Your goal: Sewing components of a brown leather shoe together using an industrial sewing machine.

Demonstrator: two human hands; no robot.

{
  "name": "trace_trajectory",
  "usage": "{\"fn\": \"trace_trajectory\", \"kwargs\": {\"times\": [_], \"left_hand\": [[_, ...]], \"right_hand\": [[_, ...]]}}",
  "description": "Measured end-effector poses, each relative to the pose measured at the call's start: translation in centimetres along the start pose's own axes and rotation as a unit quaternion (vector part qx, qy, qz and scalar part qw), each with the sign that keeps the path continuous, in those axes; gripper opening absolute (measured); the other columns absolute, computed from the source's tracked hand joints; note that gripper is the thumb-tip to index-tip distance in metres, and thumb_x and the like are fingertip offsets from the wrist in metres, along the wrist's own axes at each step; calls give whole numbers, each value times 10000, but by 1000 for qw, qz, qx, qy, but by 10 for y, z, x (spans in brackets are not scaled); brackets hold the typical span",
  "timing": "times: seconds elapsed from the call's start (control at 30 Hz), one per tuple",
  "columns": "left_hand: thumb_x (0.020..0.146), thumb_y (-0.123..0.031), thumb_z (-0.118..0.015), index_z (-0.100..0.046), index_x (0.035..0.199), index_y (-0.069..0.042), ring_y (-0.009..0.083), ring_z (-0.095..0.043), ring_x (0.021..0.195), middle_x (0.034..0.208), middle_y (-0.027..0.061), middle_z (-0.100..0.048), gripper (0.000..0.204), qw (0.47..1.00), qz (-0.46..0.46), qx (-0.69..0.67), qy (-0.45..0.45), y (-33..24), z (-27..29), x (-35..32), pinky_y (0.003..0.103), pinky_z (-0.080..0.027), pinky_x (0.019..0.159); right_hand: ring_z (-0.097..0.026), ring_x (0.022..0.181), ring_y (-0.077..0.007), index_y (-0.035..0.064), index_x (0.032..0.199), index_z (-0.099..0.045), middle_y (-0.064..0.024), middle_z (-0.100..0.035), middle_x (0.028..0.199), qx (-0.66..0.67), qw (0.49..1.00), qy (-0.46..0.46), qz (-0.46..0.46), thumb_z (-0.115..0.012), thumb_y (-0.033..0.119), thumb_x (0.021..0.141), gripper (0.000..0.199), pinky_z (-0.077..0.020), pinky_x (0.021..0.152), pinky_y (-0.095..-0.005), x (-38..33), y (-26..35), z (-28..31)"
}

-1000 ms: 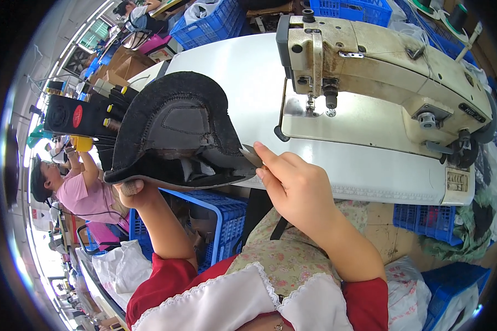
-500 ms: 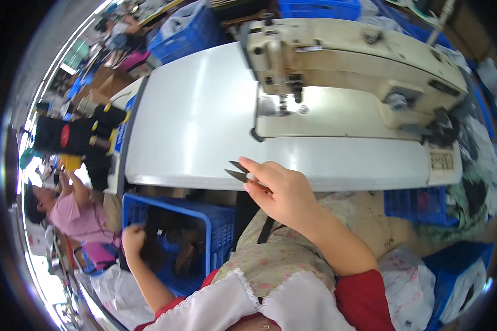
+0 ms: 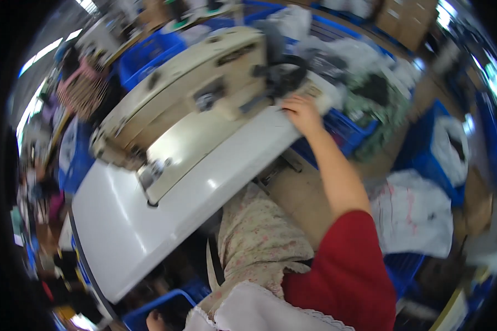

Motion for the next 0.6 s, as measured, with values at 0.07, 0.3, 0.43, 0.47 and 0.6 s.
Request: {"fn": "trace_trajectory", "kwargs": {"times": [0.07, 0.3, 0.43, 0.47, 0.6], "left_hand": [[906, -200, -573, -689, 1150, -34, 370, -650, 1028, 1114, 212, -677, 317, 994, -50, 64, -78, -49, 44, -17, 394, -514, 879], [940, -348, -582, -586, 1315, -44, 409, -402, 1345, 1464, 209, -433, 482, 905, -380, 103, -164, -215, 60, 23, 513, -353, 1090], [753, -308, -673, -346, 1490, -81, 435, -424, 1317, 1437, 234, -445, 838, 796, -506, 217, -252, -269, 21, 58, 512, -362, 1081], [657, -99, -680, -337, 1488, -69, 413, -450, 1302, 1380, 268, -494, 901, 794, -495, 218, -279, -281, 13, 58, 493, -394, 1058], [624, -34, -608, -269, 1506, -57, 443, -333, 1365, 1473, 275, -359, 945, 834, -457, 207, -230, -276, 0, 72, 510, -315, 1120]], "right_hand": [[-614, 1102, -308, 79, 923, -740, -91, -720, 1011, 92, 992, -77, 28, -680, 59, 693, 239, -442, 970, -463, 2, 1, -39], [-375, 1361, -386, 110, 1121, -694, -172, -523, 1353, 150, 944, -230, -181, -662, 90, 661, 461, -327, 1114, -477, -73, 48, -20], [-516, 1191, -388, 93, 1084, -693, -164, -597, 1241, -9, 876, -359, -321, -659, 23, 669, 422, -407, 1036, -477, -261, 7, 63], [-504, 1183, -374, 89, 1036, -690, -160, -606, 1183, -58, 829, -410, -376, -638, 9, 649, 398, -410, 1018, -478, -324, -1, 77], [-544, 1115, -399, 69, 1074, -679, -213, -618, 1163, -294, 674, -356, -576, -623, 22, 674, 407, -419, 969, -503, -550, 23, 152]]}}
Point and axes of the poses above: each hand's wrist, its own x-axis towards the middle knuckle, its own z-axis out of the back of the hand, y = z × x, the point moved 3 cm from there along x, towards the middle knuckle
